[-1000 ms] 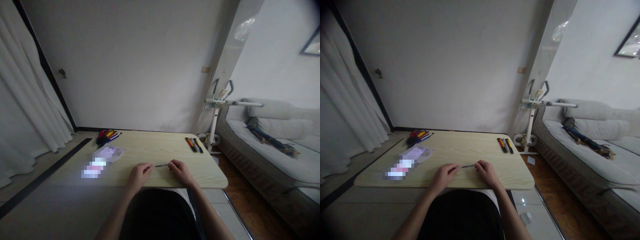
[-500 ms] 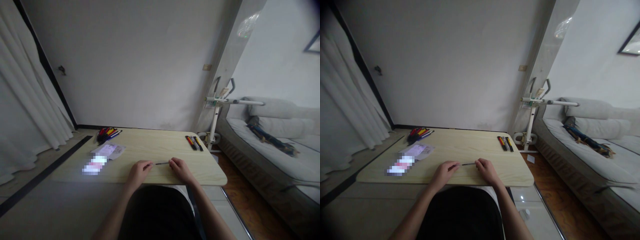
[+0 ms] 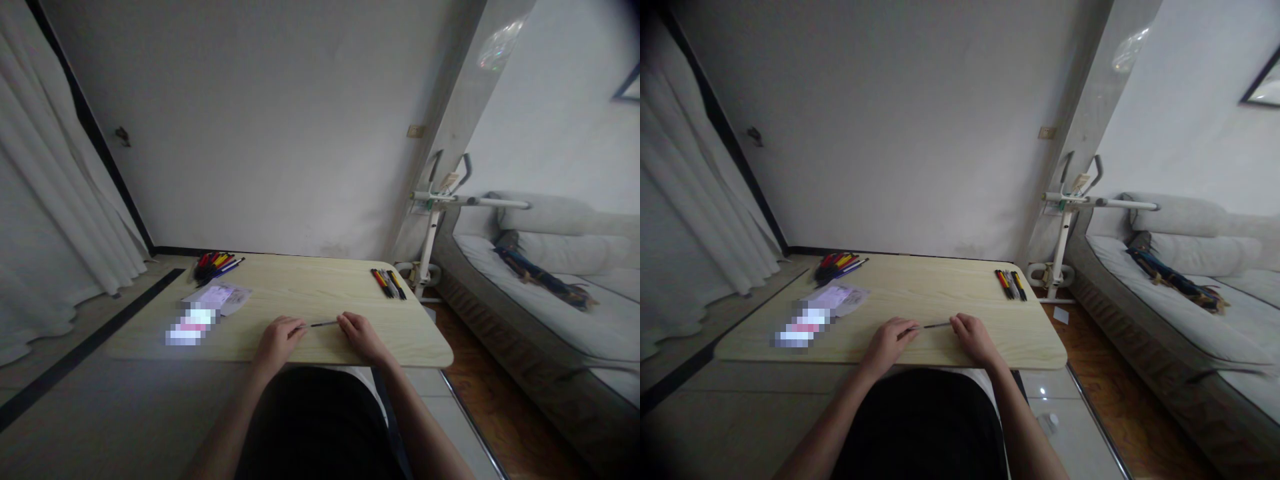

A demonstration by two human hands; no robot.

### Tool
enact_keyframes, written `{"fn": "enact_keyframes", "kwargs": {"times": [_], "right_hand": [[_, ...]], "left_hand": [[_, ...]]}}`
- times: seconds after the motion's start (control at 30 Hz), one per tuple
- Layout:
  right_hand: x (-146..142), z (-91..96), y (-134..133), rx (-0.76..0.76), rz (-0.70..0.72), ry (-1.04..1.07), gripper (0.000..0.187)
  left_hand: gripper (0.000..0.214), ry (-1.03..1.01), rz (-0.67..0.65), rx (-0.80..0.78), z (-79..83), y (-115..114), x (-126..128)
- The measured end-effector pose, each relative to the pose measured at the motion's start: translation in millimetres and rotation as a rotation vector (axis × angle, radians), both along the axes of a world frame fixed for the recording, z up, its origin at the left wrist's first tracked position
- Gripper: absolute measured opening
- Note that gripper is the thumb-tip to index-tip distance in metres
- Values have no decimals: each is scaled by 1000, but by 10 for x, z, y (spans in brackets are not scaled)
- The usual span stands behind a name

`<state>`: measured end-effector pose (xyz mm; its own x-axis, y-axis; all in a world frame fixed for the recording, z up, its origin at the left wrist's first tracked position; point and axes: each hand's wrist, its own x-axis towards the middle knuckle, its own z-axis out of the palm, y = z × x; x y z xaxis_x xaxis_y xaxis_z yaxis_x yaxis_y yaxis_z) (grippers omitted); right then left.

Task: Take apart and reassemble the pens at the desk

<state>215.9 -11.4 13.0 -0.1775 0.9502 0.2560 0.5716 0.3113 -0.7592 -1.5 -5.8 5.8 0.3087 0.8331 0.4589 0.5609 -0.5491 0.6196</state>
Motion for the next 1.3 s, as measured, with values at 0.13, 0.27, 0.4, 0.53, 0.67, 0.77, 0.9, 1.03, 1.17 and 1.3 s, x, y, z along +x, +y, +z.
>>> {"fn": "enact_keyframes", "kwargs": {"times": [0.13,0.27,0.4,0.53,0.67,0.77,0.9,1.03,1.17,1.3], "right_hand": [[-8,-8,12,6,-6,7,39],[-18,-19,11,5,-34,19,41],[-27,-37,6,9,-58,30,42],[-26,-57,19,16,-62,31,42],[-21,-54,26,10,-39,60,34],[-21,-60,26,18,-25,100,24],[-27,-103,34,24,-29,108,28],[-24,-129,39,60,-45,59,19],[-14,-117,36,76,-58,46,15],[-10,-108,40,67,-44,47,15]], "left_hand": [[17,24,-8,58,25,-24,21],[16,2,-12,39,39,-28,35],[17,3,-45,-35,36,-5,27],[17,20,-68,-64,11,18,20],[17,-29,-29,-45,-8,36,17],[18,-48,-7,-31,-12,44,10],[20,-39,-9,-36,-19,46,0],[22,-36,3,-32,-24,43,-1],[22,-55,0,-33,-1,32,8],[22,-106,9,-39,8,30,16]]}}
